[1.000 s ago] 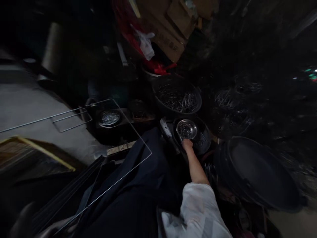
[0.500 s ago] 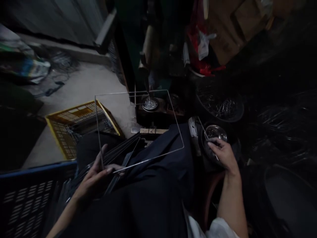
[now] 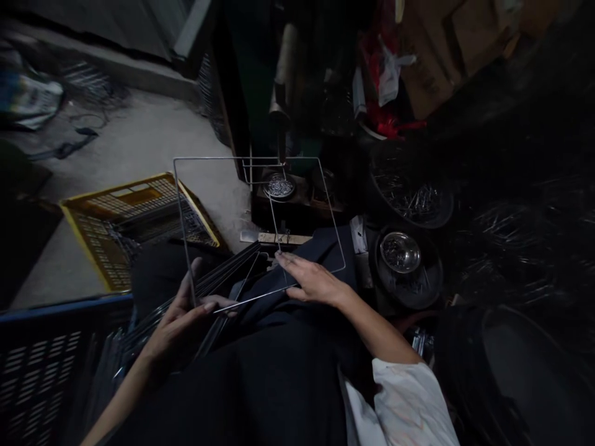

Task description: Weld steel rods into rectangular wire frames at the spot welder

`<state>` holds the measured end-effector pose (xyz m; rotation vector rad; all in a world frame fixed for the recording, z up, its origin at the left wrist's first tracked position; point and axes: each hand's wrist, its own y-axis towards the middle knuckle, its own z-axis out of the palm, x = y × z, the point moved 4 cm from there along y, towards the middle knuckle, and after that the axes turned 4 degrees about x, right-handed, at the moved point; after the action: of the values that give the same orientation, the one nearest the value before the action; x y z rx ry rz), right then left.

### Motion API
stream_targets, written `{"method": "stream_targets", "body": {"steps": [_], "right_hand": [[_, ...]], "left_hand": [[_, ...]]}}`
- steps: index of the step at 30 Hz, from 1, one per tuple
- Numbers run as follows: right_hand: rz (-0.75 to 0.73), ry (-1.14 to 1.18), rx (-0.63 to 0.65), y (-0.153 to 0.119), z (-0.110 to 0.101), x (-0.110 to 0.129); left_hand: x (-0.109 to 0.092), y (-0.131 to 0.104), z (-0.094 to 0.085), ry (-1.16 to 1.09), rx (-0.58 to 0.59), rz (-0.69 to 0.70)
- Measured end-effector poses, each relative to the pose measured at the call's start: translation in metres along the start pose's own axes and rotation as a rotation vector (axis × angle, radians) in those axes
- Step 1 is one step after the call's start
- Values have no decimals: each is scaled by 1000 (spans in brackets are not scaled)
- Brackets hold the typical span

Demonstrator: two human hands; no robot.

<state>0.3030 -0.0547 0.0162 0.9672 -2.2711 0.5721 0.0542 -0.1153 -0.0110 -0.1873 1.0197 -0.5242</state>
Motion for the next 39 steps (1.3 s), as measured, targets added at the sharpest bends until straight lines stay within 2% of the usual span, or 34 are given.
{"method": "stream_targets", "body": {"steps": [3, 10, 22, 31, 39], "right_hand": [[11, 22, -36, -3, -2, -1], [56, 63, -81, -3, -10, -12], [84, 91, -95, 4, -20, -29], [96, 77, -99, 9, -35, -31], [63, 58, -101, 8, -38, -25]], "left_hand": [[1, 9, -3, -6, 5, -17], [0, 29, -6, -4, 98, -20], [-10, 51, -3, -64, 113, -4], [-15, 61, 1, -75, 108, 29], [-14, 58, 0, -67, 83, -6]]}}
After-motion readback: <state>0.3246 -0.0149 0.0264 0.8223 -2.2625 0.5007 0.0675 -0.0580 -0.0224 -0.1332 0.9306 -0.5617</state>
